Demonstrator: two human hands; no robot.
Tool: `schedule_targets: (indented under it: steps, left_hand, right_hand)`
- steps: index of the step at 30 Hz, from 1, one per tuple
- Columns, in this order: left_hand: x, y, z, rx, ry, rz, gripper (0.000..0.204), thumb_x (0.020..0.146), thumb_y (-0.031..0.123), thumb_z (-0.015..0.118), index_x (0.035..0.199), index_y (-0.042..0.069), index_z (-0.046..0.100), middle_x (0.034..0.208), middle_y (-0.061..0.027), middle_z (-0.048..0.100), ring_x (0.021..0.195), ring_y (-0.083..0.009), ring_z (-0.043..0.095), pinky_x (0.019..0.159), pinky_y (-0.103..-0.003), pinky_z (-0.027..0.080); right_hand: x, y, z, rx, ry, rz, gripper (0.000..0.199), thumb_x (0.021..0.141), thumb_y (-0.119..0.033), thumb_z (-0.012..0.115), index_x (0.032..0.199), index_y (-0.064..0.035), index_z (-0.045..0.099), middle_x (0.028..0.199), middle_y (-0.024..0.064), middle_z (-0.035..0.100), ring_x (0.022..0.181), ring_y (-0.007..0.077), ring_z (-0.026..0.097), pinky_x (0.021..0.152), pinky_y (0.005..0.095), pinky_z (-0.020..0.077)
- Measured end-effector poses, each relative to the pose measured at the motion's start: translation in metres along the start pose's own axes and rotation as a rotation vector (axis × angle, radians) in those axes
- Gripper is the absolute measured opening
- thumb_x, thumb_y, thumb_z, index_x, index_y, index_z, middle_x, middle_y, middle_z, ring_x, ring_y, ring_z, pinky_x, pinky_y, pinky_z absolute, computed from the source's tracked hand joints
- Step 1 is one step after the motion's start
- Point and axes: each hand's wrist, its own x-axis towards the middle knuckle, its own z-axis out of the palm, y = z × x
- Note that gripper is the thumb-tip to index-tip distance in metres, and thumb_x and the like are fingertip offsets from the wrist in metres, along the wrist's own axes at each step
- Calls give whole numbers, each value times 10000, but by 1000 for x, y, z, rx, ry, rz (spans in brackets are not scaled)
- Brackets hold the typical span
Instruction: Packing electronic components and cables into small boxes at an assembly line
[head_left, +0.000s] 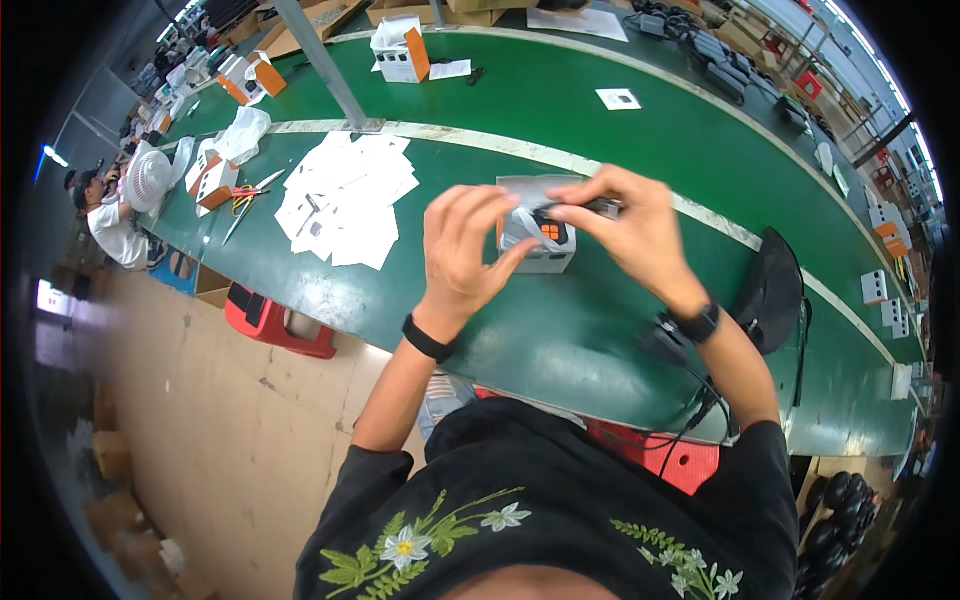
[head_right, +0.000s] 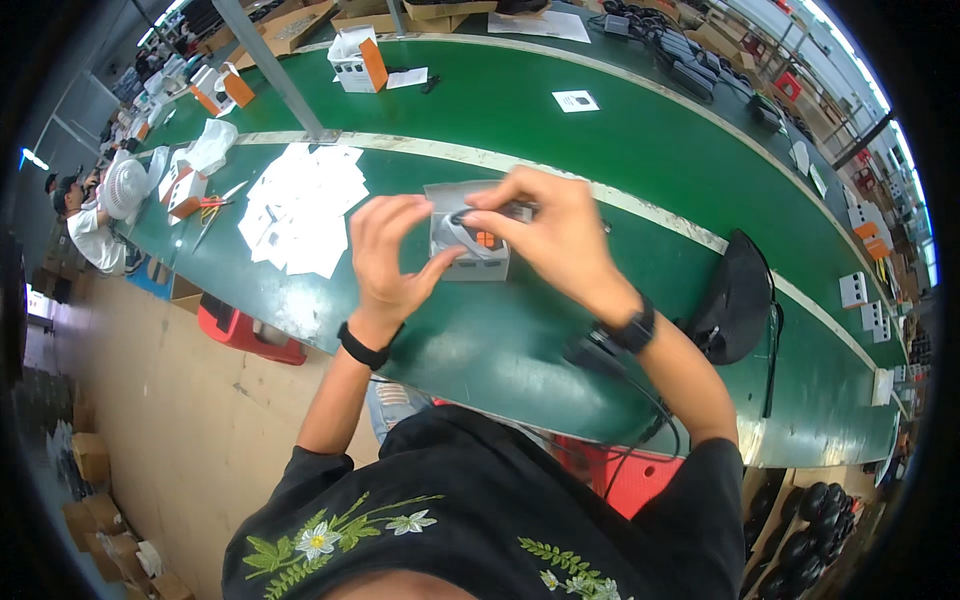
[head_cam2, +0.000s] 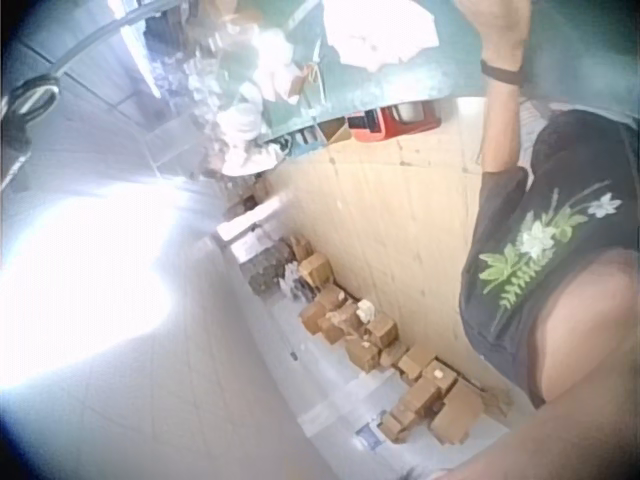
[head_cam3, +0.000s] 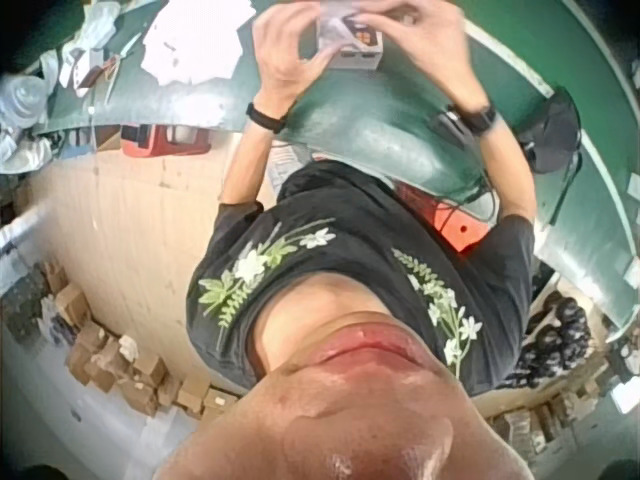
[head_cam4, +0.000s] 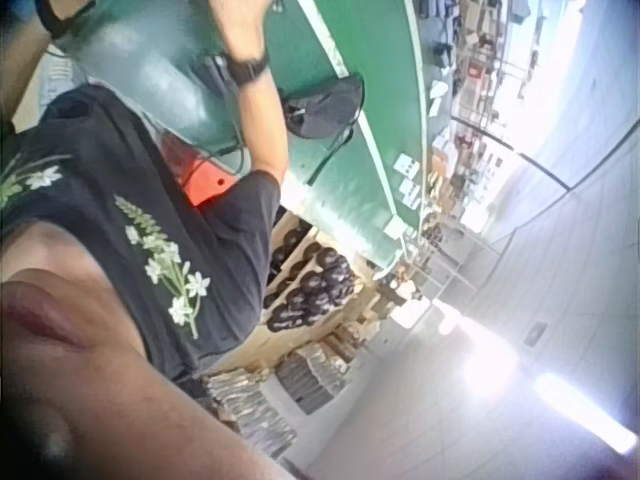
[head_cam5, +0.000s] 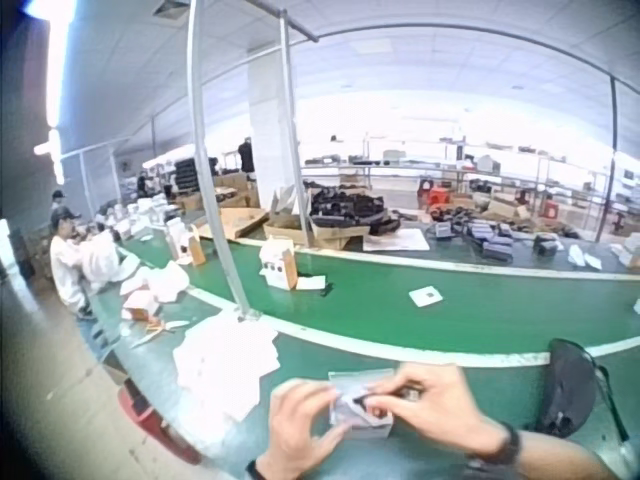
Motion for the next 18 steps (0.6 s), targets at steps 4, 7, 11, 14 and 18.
schedule_targets:
  steps: [4, 7, 11, 14, 18]
  left_hand:
    - [11, -9, -1, 61, -160, -16, 445, 745, 110, 923, 1167, 137, 781, 1084, -4, 766, 1129, -255, 673, 975, -430, 462]
    - [15, -23, -2, 110, -245, 32, 337, 758, 105, 905, 1073, 151, 793, 1010, 12, 767, 1082, -232, 677, 943, -434, 459]
    - [22, -27, -3, 161, -319, 111, 220, 803, 111, 857, 1006, 148, 780, 904, 25, 744, 1020, -222, 665, 950, -437, 457]
    - [33, -32, 0, 220, -382, 187, 148, 826, 123, 824, 971, 138, 795, 889, 26, 743, 1011, -223, 645, 980, -450, 460]
    - [41, -41, 5, 329, -547, 294, 101, 836, 91, 764, 907, 119, 830, 888, 13, 742, 1061, -229, 616, 1017, -453, 462]
  right_hand:
    - [10, 42, 35, -184, 28, -3, 211, 837, -143, 935, 973, -25, 825, 1002, 106, 756, 811, 173, 707, 705, 318, 575]
    - [7, 50, 43, -262, 54, -36, 241, 799, -194, 954, 971, -62, 848, 1011, 94, 714, 825, 202, 675, 714, 334, 563]
    - [-4, 51, 42, -420, 86, -254, 329, 791, -172, 949, 1091, -77, 853, 1190, 117, 740, 1041, 233, 660, 786, 390, 587]
    - [-19, 41, 43, -401, 252, -175, 680, 786, -53, 940, 1418, -80, 690, 1421, 178, 640, 1179, 262, 659, 822, 354, 667]
    - [-43, 58, 49, -311, 331, 10, 618, 829, -63, 922, 1397, -7, 685, 1400, 170, 666, 1134, 271, 724, 872, 368, 683]
